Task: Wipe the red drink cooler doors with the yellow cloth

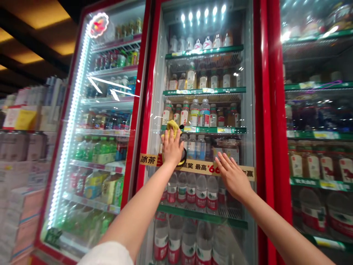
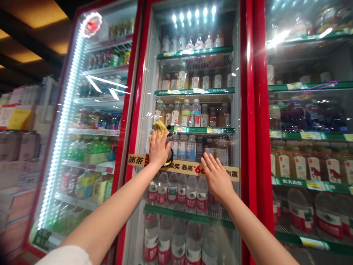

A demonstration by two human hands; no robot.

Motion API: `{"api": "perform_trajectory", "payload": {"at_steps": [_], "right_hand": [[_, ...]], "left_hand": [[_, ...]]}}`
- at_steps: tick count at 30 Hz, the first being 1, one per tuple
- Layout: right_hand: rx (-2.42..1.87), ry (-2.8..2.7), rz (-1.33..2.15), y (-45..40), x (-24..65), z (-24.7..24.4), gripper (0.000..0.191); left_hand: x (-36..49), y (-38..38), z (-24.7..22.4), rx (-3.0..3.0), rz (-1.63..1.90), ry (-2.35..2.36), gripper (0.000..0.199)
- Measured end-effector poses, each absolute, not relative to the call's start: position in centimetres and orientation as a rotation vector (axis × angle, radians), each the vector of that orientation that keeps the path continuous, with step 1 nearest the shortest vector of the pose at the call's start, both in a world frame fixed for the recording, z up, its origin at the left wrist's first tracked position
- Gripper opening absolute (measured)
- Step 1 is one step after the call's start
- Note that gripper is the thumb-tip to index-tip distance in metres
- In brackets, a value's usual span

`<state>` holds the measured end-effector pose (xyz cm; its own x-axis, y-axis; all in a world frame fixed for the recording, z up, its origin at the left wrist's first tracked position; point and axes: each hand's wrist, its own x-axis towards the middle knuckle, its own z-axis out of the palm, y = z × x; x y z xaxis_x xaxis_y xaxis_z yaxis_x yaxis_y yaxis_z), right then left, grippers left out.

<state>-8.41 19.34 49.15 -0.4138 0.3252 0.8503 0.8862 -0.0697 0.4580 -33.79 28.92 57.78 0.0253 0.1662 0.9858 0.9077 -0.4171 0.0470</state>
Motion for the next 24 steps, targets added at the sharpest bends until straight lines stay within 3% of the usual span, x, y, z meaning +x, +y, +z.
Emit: {"api": "perform_trajectory", "payload": {"at_steps": [5, 9, 13, 19, 24], "right_hand": [[-1.268, -1.657, -1.523, 20.1, -8.9, 48.1, 0.068], [-1.257, -1.628, -1.557, 20.0, -9.4, 48.0, 0.066], [-1.241, -1.607, -1.581, 20.0, -9.5, 47.7, 0.065], [-1.229, -1.541, -1.560, 20.7, -10.7, 47.0, 0.070], [-1.253, -1.573, -1.546, 20.3, -10.8, 47.2, 0.070]], "left_hand": [[-35.5, 29.4, 52.4, -1.674, -1.376, -1.064, 0.061], [-36.3, 29.6, 53.5, -1.805, -1.173, -0.893, 0.064], [-40.9, 31.1, 55.9, -1.622, -1.453, -1.113, 0.059], [-46.1, 33.1, 50.9, -1.563, -1.594, -1.251, 0.059], [-45.1, 33.7, 56.0, -1.552, -1.682, -1.236, 0.061]]}}
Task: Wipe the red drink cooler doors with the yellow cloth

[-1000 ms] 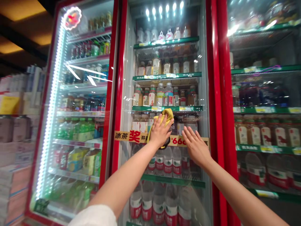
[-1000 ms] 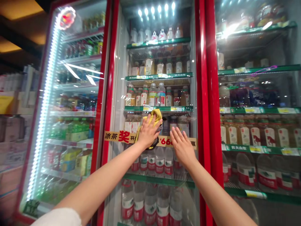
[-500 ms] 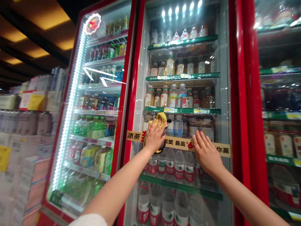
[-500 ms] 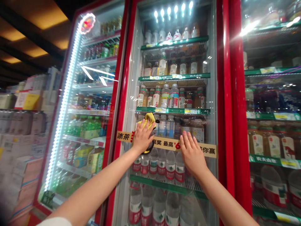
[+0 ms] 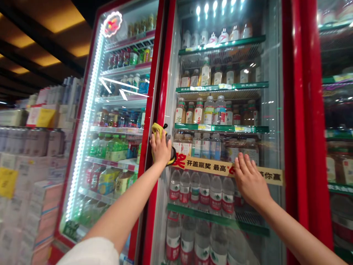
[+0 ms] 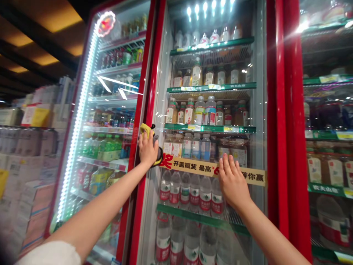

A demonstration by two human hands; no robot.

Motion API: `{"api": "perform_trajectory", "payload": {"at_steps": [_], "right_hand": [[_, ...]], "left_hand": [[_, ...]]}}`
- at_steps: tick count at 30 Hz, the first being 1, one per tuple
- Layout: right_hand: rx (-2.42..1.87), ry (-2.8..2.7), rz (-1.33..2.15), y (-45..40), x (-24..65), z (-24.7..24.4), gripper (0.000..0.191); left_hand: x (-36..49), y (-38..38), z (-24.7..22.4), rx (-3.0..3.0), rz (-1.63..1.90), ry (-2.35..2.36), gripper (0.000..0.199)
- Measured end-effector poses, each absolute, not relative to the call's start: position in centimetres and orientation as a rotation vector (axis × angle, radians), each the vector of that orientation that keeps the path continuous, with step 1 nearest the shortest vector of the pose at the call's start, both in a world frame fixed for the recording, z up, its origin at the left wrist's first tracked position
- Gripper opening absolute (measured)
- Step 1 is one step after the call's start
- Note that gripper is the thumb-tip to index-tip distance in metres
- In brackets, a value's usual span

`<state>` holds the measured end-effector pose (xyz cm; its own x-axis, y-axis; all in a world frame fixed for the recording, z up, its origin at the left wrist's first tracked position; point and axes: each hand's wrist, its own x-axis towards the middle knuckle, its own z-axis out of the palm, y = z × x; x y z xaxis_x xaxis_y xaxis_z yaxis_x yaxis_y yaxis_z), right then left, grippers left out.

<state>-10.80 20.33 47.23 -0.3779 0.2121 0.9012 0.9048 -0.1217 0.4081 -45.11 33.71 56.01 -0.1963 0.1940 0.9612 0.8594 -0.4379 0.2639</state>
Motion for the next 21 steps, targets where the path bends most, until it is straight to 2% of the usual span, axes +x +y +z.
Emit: {"api": "perform_trajectory", "payload": {"at_steps": [2, 4, 10, 17, 21], "right_hand": [[-1.274, -1.583, -1.539, 20.2, -10.7, 47.4, 0.069], [-1.289, -1.582, -1.529, 20.2, -10.6, 47.5, 0.069], [-1.307, -1.593, -1.517, 20.8, -10.6, 47.5, 0.068], [-1.290, -1.608, -1.482, 20.5, -10.0, 47.4, 0.064], [-1.271, -1.590, -1.427, 20.7, -9.9, 47.1, 0.062]], "left_hand": [[-44.7, 33.8, 58.6, -1.543, -1.712, -1.240, 0.061], [-44.4, 33.6, 59.0, -1.550, -1.715, -1.239, 0.063], [-44.0, 32.4, 53.2, -1.653, -1.622, -1.415, 0.068], [-45.0, 32.6, 56.6, -1.714, -1.605, -1.416, 0.068], [-44.9, 32.5, 53.6, -1.689, -1.602, -1.387, 0.068]]}}
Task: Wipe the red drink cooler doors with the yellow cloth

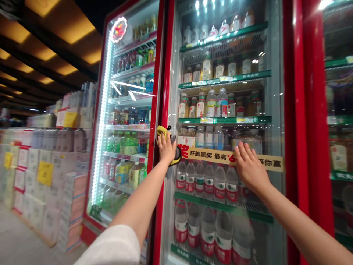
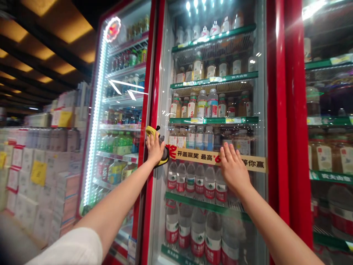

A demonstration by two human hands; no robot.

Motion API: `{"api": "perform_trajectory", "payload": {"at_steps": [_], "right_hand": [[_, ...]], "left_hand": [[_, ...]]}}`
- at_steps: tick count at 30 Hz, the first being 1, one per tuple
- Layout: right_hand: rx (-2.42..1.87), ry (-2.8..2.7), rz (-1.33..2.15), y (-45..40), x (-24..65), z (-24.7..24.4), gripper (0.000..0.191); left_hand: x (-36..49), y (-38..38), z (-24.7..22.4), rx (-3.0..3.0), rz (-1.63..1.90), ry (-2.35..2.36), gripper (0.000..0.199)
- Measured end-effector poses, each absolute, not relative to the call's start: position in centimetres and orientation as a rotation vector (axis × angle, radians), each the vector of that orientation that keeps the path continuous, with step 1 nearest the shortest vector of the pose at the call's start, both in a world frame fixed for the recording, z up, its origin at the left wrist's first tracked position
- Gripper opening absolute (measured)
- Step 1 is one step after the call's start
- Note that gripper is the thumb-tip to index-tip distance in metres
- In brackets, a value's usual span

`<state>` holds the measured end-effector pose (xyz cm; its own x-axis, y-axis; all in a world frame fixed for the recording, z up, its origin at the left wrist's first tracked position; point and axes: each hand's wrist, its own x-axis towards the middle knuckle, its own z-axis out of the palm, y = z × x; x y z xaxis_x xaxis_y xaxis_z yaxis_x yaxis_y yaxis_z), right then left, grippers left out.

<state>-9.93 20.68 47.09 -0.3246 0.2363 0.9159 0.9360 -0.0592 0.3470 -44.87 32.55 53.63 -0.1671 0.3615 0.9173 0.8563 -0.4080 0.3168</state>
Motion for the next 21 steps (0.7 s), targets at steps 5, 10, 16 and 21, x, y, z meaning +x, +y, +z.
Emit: {"api": "perform_trajectory", "payload": {"at_steps": [5, 10, 16, 21], "right_hand": [[-1.199, -1.547, -1.342, 21.0, -10.2, 46.0, 0.065], [-1.235, -1.542, -1.231, 20.3, -10.7, 45.8, 0.067], [-1.264, -1.525, -1.118, 20.1, -11.9, 45.5, 0.071], [-1.286, -1.527, -1.118, 20.3, -12.2, 45.3, 0.077]], "left_hand": [[-44.3, 33.6, 53.4, -1.598, -1.648, -1.412, 0.067], [-45.3, 34.5, 55.9, -1.542, -1.574, -1.303, 0.064], [-46.9, 33.2, 57.0, -1.753, -1.405, -1.240, 0.065], [-42.3, 32.1, 63.0, -1.734, -1.397, -1.169, 0.066]]}}
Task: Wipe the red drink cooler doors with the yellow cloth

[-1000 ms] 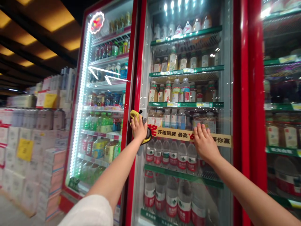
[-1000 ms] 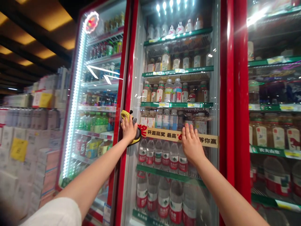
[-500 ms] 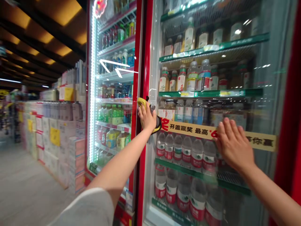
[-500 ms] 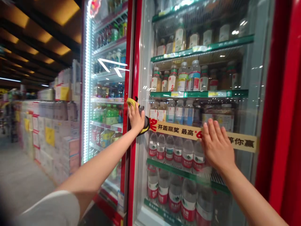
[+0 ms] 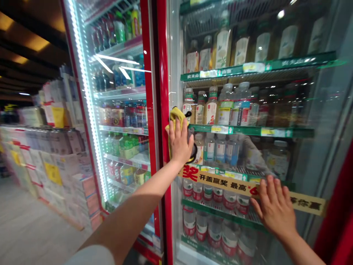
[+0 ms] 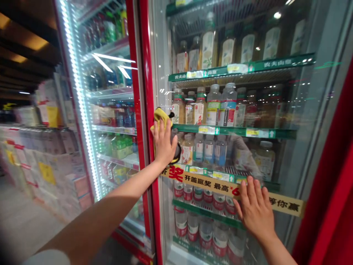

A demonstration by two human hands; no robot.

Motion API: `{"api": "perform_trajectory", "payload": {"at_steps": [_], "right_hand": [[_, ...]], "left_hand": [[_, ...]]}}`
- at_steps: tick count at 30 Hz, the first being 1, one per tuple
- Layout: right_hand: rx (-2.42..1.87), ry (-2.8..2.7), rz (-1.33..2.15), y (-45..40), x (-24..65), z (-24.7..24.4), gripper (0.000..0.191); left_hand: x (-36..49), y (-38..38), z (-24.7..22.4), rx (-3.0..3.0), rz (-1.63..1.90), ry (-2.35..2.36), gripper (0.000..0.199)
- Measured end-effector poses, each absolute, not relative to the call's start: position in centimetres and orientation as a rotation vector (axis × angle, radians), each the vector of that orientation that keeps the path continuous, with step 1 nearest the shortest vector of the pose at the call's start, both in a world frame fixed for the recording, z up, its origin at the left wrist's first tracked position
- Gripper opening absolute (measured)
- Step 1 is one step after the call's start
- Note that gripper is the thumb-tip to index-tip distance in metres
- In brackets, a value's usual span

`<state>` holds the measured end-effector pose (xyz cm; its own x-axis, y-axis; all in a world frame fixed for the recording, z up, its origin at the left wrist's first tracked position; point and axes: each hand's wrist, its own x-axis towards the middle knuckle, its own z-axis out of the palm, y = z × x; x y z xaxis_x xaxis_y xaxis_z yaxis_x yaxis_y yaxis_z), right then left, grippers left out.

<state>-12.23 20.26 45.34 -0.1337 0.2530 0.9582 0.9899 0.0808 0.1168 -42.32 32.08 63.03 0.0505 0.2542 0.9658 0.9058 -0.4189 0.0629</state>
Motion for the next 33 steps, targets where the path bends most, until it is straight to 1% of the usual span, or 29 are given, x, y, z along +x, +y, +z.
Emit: {"api": "perform_trajectory", "payload": {"at_steps": [3, 5, 6, 8, 9, 12, 14, 15, 17, 19, 21, 24, 26, 28, 30, 33], "right_hand": [[-1.344, -1.573, -1.153, 19.4, -12.1, 45.9, 0.080], [-1.394, -1.654, -1.188, 18.2, -11.7, 46.9, 0.082], [-1.418, -1.715, -1.207, 17.5, -11.5, 47.7, 0.081], [-1.446, -1.861, -1.243, 15.9, -10.8, 49.7, 0.077], [-1.450, -1.933, -1.258, 15.2, -10.3, 50.8, 0.073], [-1.447, -2.043, -1.287, 13.6, -8.8, 54.3, 0.061], [-1.470, -2.030, -1.290, 13.1, -7.7, 56.1, 0.056], [-1.480, -2.021, -1.286, 13.0, -7.2, 56.7, 0.055], [-1.490, -2.031, -1.266, 12.9, -6.4, 57.5, 0.053], [-1.478, -2.071, -1.235, 12.9, -5.8, 58.0, 0.050], [-1.458, -2.123, -1.196, 12.8, -5.3, 58.4, 0.046], [-1.425, -2.181, -1.135, 12.4, -4.2, 59.3, 0.043], [-1.424, -2.185, -1.095, 12.1, -3.4, 59.8, 0.041], [-1.439, -2.190, -1.061, 11.8, -2.6, 60.2, 0.036], [-1.452, -2.219, -1.037, 11.4, -2.1, 60.3, 0.031], [-1.467, -2.267, -1.001, 11.0, -1.7, 60.3, 0.031]], "left_hand": [[-42.1, 31.2, 62.7, -1.981, -1.109, -0.999, 0.071], [-44.1, 31.3, 62.1, -2.212, -0.832, -0.820, 0.068], [-45.2, 31.5, 62.3, -2.313, -0.674, -0.718, 0.068], [-46.4, 32.3, 64.1, -2.365, -0.525, -0.599, 0.069], [-46.2, 32.6, 65.6, -2.338, -0.539, -0.569, 0.072], [-42.5, 32.5, 70.0, -2.144, -0.758, -0.632, 0.083], [-39.1, 31.7, 71.2, -2.035, -0.849, -0.601, 0.085], [-37.8, 31.3, 71.0, -2.016, -0.839, -0.516, 0.083], [-36.3, 30.6, 69.8, -2.023, -0.731, -0.222, 0.071], [-36.1, 30.4, 68.6, -2.037, -0.579, 0.084, 0.057], [-36.2, 30.4, 68.6, -2.045, -0.460, 0.270, 0.049], [-34.8, 30.1, 71.1, -2.055, -0.411, 0.283, 0.050], [-32.9, 29.6, 72.9, -2.084, -0.490, 0.089, 0.059], [-31.0, 28.9, 73.5, -2.109, -0.555, -0.065, 0.066], [-30.0, 28.3, 73.0, -2.126, -0.514, 0.020, 0.064], [-29.6, 27.7, 71.9, -2.150, -0.359, 0.280, 0.052]]}}
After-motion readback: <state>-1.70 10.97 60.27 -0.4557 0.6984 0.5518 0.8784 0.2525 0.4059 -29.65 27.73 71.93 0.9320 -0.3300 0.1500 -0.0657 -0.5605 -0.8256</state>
